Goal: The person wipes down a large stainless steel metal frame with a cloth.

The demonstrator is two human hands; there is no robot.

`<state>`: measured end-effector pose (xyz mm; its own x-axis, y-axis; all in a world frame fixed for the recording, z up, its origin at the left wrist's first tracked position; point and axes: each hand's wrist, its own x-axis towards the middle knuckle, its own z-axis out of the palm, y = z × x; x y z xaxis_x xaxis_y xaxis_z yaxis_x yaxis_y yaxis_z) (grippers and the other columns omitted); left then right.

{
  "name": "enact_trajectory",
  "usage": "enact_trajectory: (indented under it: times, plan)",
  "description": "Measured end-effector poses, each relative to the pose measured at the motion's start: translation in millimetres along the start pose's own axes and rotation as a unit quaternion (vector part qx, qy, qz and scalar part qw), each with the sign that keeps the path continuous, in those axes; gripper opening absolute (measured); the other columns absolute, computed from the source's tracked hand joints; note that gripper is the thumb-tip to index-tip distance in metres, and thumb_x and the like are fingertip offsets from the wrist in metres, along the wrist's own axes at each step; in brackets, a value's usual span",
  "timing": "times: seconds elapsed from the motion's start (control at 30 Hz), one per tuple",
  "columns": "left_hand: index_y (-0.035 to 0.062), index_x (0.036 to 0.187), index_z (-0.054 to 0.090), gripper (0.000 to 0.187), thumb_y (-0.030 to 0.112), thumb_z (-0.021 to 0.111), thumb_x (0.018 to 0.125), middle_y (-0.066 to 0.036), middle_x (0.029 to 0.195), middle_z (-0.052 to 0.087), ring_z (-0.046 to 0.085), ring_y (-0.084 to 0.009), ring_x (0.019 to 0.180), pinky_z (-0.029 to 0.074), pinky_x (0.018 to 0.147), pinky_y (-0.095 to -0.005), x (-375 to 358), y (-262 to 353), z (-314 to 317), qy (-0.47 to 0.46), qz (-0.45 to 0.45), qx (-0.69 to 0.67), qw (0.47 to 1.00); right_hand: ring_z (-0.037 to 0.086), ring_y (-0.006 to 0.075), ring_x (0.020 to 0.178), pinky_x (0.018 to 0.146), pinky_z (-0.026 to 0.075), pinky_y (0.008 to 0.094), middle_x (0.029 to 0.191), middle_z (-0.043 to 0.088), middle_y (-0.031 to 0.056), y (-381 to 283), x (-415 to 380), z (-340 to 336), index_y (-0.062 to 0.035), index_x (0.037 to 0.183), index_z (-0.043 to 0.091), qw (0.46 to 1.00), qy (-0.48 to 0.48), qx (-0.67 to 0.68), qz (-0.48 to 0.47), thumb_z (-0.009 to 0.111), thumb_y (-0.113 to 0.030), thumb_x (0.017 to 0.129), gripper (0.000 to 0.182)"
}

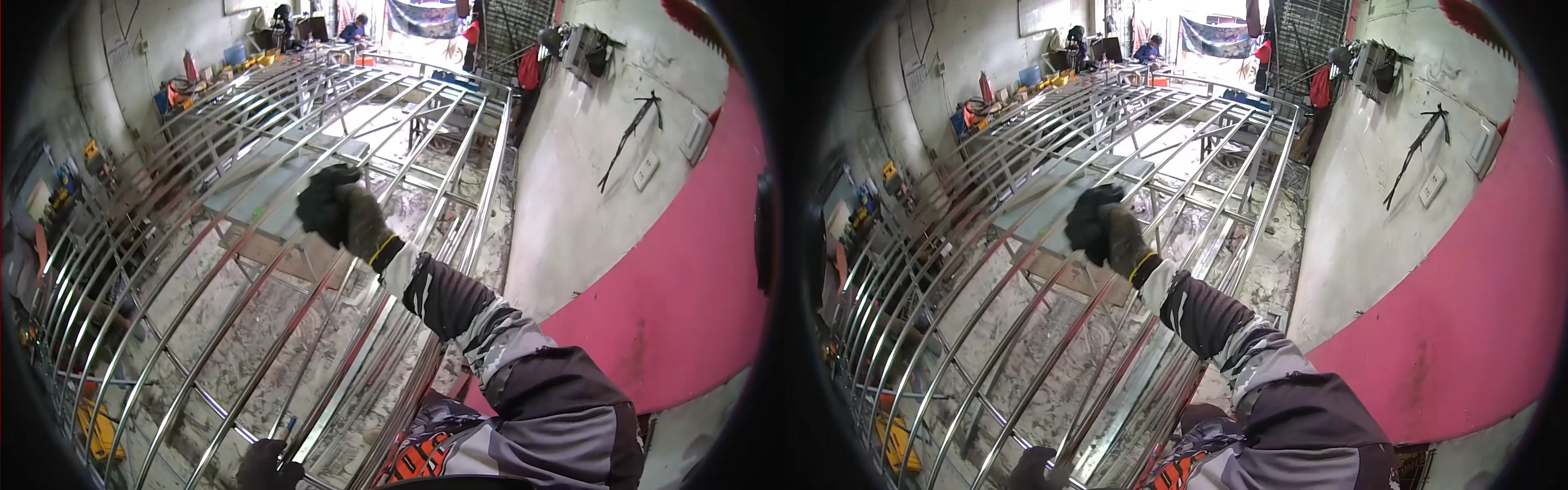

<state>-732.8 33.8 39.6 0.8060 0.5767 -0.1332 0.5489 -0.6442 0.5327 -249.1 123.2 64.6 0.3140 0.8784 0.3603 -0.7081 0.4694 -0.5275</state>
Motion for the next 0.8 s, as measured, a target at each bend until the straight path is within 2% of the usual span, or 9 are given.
enact_trajectory:
  times: [0.07,0.13,0.2,0.27,0.37,0.47,0.73,0.77,0.8]
  plan:
    - [0.0066,0.128,0.062,0.044,0.027,0.067,0.089,-0.017,0.121,0.065,0.062,-0.0377,0.114,0.051,0.096,-0.0458,5,15,-7,-0.061,-0.040,-0.018,0.997,0.068,0.0304,0.081,0.075,0.060,0.0480,0.096,0.065,0.0130,-26,-3,0,-0.0021,0.110,0.058,0.980,0.155,-0.064,-0.106,0.052,-0.015,0.087,0.027]
    - [0.0069,0.128,0.062,0.044,0.028,0.067,0.090,-0.017,0.121,0.066,0.062,-0.0376,0.114,0.051,0.096,-0.0460,5,22,-7,-0.062,-0.050,-0.004,0.997,0.069,0.0327,0.076,0.061,0.062,0.0507,0.097,0.063,0.0144,-46,9,-44,-0.0101,0.121,0.049,0.964,0.156,-0.076,-0.203,0.051,-0.009,0.084,0.037]
    - [0.0073,0.129,0.062,0.044,0.028,0.067,0.090,-0.016,0.122,0.066,0.063,-0.0376,0.114,0.051,0.096,-0.0462,4,23,-5,-0.066,-0.063,0.005,0.996,0.067,0.0322,0.067,0.052,0.060,0.0457,0.095,0.063,0.0151,-66,14,-56,-0.0125,0.122,0.048,0.937,0.250,-0.020,-0.245,0.052,-0.006,0.082,0.041]
    - [0.0076,0.129,0.063,0.045,0.029,0.066,0.090,-0.017,0.122,0.067,0.063,-0.0383,0.113,0.051,0.096,-0.0468,5,21,-5,-0.071,-0.048,-0.007,0.996,0.054,0.0212,0.061,0.054,0.050,0.0374,0.076,0.050,0.0038,-83,5,-53,-0.0084,0.099,0.057,0.950,0.236,-0.007,-0.206,0.045,-0.009,0.084,0.019]
    - [0.0078,0.129,0.064,0.044,0.029,0.066,0.090,-0.018,0.122,0.067,0.063,-0.0390,0.112,0.051,0.095,-0.0473,3,28,-8,-0.063,-0.049,-0.014,0.997,0.043,0.0190,0.053,0.050,0.043,0.0357,0.069,0.041,0.0014,-91,6,-59,-0.0106,0.089,0.052,0.932,0.254,-0.023,-0.257,0.043,-0.007,0.083,0.011]
    - [0.0069,0.129,0.064,0.045,0.030,0.065,0.091,-0.018,0.121,0.067,0.063,-0.0388,0.112,0.051,0.096,-0.0473,2,22,-4,-0.058,-0.033,-0.009,0.998,0.065,0.0307,0.066,0.047,0.059,0.0450,0.085,0.061,0.0133,-103,15,-125,-0.0136,0.110,0.050,0.945,0.202,0.042,-0.253,0.052,-0.002,0.078,0.034]
    - [0.0031,0.129,0.065,0.049,0.029,0.065,0.088,-0.022,0.122,0.067,0.064,-0.0389,0.114,0.051,0.097,-0.0466,1,14,4,-0.038,-0.035,-0.014,0.999,0.057,0.0257,0.058,0.048,0.052,0.0405,0.080,0.058,0.0103,-108,6,-99,-0.0098,0.102,0.054,0.951,0.166,0.019,-0.260,0.048,-0.007,0.081,0.022]
    - [0.0077,0.127,0.065,0.050,0.035,0.069,0.085,-0.019,0.121,0.067,0.064,-0.0389,0.113,0.051,0.096,-0.0489,1,24,-2,-0.054,-0.056,-0.009,0.997,0.059,0.0270,0.060,0.049,0.053,0.0411,0.081,0.059,0.0108,-106,-1,-81,-0.0077,0.100,0.055,0.947,0.189,-0.016,-0.258,0.048,-0.007,0.081,0.020]
    - [0.0124,0.126,0.066,0.052,0.041,0.073,0.083,-0.017,0.120,0.066,0.064,-0.0390,0.112,0.051,0.095,-0.0512,0,29,-7,-0.072,-0.075,-0.005,0.995,0.059,0.0284,0.061,0.049,0.054,0.0422,0.081,0.059,0.0112,-111,9,-114,-0.0075,0.102,0.056,0.963,0.125,0.009,-0.238,0.048,-0.008,0.082,0.022]
